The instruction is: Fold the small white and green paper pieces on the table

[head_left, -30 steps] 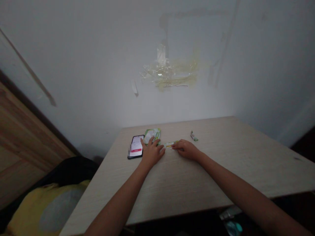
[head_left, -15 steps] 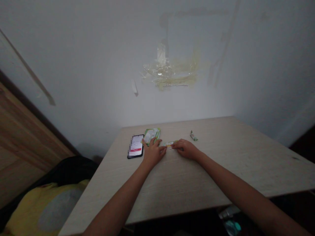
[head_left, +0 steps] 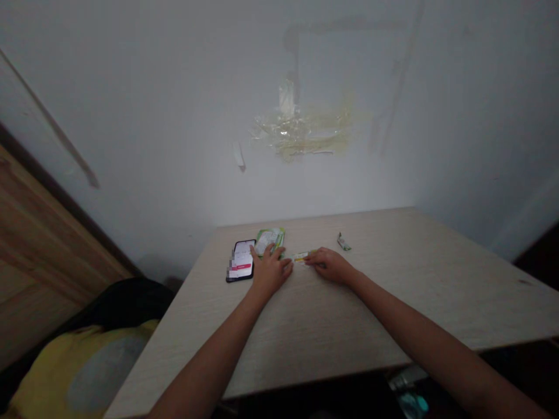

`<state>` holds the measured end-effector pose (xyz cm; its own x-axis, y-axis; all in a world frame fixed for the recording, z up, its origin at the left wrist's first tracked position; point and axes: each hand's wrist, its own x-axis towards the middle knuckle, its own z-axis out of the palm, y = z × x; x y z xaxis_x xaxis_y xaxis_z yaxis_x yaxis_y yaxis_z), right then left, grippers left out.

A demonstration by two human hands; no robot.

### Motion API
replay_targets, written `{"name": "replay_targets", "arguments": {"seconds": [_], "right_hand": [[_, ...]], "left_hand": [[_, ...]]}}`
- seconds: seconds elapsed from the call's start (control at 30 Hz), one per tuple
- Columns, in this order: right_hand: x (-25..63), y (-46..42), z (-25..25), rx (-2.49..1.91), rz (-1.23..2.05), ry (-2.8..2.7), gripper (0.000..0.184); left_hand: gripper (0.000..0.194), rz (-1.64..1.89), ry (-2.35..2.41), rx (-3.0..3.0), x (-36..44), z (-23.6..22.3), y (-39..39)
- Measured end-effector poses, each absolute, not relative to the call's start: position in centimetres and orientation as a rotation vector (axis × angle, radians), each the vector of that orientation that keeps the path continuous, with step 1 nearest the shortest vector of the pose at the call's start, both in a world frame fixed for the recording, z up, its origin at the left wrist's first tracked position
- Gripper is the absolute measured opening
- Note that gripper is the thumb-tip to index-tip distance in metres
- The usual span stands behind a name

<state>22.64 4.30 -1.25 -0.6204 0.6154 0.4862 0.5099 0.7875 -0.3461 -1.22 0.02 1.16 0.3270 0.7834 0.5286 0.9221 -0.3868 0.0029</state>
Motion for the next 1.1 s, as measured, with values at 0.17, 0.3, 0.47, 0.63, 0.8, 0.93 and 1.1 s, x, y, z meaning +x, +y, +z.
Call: {"name": "replay_targets", "arguments": {"seconds": [0.17, 0.3, 0.47, 0.63, 0.8, 0.93, 1.1], "right_hand": [[22.70, 4.45, -1.38, -0.818, 0.240, -2.376, 0.037], [22.72, 4.46, -1.34, -0.822, 0.249, -2.380, 0.037], [22.58, 4.20, -1.02, -0.838, 0.248, -2.382, 0.038], [22.55, 4.15, -0.96, -0.839, 0.252, -2.368, 0.035], [22.60, 4.25, -1.10, -0.833, 0.251, -2.369, 0.033], [22.58, 4.20, -1.05, -0.820, 0.242, -2.370, 0.031], [22.57, 4.14, -1.05, -0.829, 0.235, -2.370, 0.031]], "left_hand": [[0.019, -0.688, -1.485, -2.320, -1.16, 1.17, -0.17], [0.019, -0.690, -1.476, -2.322, -1.30, 1.12, -0.04], [0.019, -0.683, -1.482, -2.396, -1.25, 0.64, 0.20], [0.020, -0.658, -1.563, -2.419, -1.48, 0.45, 0.40], [0.019, -0.665, -1.602, -2.441, -1.49, 0.84, 0.23], [0.018, -0.672, -1.608, -2.465, -1.23, 1.03, 0.04], [0.019, -0.724, -1.602, -2.510, -1.06, 0.63, 0.13]]}}
